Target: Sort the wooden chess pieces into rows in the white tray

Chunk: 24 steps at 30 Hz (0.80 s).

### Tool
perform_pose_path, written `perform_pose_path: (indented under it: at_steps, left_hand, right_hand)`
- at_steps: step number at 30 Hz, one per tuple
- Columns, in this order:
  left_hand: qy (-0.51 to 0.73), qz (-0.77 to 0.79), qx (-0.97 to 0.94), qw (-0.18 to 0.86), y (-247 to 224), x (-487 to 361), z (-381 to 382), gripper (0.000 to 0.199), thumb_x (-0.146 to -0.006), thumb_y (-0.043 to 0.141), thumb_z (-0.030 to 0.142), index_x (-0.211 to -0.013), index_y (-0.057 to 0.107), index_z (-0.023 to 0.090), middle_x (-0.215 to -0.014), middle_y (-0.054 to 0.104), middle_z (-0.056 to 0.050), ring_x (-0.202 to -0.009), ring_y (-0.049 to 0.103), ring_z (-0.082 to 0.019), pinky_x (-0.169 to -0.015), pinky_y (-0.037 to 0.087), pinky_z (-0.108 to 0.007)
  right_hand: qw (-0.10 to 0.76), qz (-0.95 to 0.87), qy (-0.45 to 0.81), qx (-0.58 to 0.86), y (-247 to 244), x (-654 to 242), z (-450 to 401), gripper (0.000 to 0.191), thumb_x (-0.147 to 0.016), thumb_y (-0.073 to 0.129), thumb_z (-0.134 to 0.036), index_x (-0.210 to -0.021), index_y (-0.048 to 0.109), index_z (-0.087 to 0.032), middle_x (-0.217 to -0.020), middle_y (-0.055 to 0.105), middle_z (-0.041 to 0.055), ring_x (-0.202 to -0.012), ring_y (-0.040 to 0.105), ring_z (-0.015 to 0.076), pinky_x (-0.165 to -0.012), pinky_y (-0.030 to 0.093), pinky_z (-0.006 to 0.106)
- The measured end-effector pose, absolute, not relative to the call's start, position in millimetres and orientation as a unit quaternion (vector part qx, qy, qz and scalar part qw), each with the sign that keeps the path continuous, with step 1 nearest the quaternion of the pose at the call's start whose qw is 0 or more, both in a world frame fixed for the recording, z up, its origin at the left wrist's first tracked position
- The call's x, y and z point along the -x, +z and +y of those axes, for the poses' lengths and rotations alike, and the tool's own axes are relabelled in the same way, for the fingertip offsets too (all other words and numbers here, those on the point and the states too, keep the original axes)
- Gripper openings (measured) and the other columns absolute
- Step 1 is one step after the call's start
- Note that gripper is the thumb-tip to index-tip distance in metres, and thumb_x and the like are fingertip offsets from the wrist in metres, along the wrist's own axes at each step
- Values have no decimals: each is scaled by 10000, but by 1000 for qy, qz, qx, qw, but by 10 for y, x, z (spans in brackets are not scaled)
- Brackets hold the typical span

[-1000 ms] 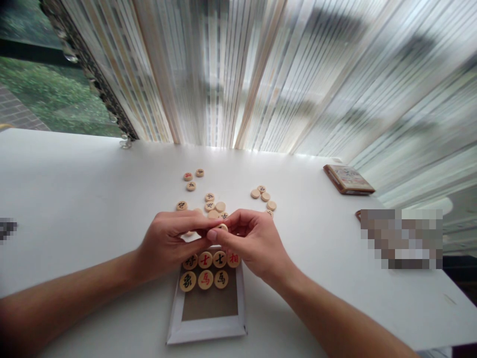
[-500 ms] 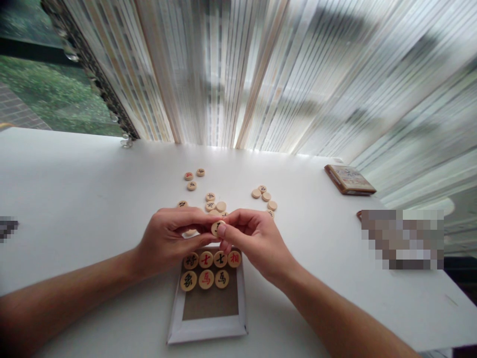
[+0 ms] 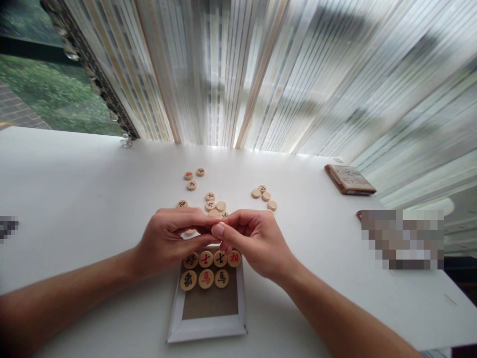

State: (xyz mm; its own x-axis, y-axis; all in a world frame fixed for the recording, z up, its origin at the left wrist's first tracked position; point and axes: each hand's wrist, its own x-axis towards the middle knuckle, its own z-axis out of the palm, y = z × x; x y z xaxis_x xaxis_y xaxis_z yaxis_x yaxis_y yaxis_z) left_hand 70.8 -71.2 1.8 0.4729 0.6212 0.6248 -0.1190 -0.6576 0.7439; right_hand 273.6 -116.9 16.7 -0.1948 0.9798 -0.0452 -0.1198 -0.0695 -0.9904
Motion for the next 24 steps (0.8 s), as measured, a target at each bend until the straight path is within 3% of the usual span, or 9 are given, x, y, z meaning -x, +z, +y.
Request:
perform_pose_path:
  at_steps: [15,24]
  left_hand:
    - [478,215,-757,390,27,-691,-700,250,-870,853,140,-1119,858,141,-881,843,-88,-733,779,-158,-711,661,-236]
    - [494,223,-716,440,-21,-708,-704,297,-871,841,130,-1168,834,123,-980,849,-112,-823,802,-164,-744,680,-228]
  right_hand:
    - [486,-492,603,398,107,-2778,-1131,247,-798,962,-348,-930,850,-172,-718,800,45,-628,738,135,-641,641,244]
    - [529,-540,507,415,126,-2764,-1142,285,-760,983,-314,-968,829,-194,-817,824,58,-680,768,173,-636,678,287]
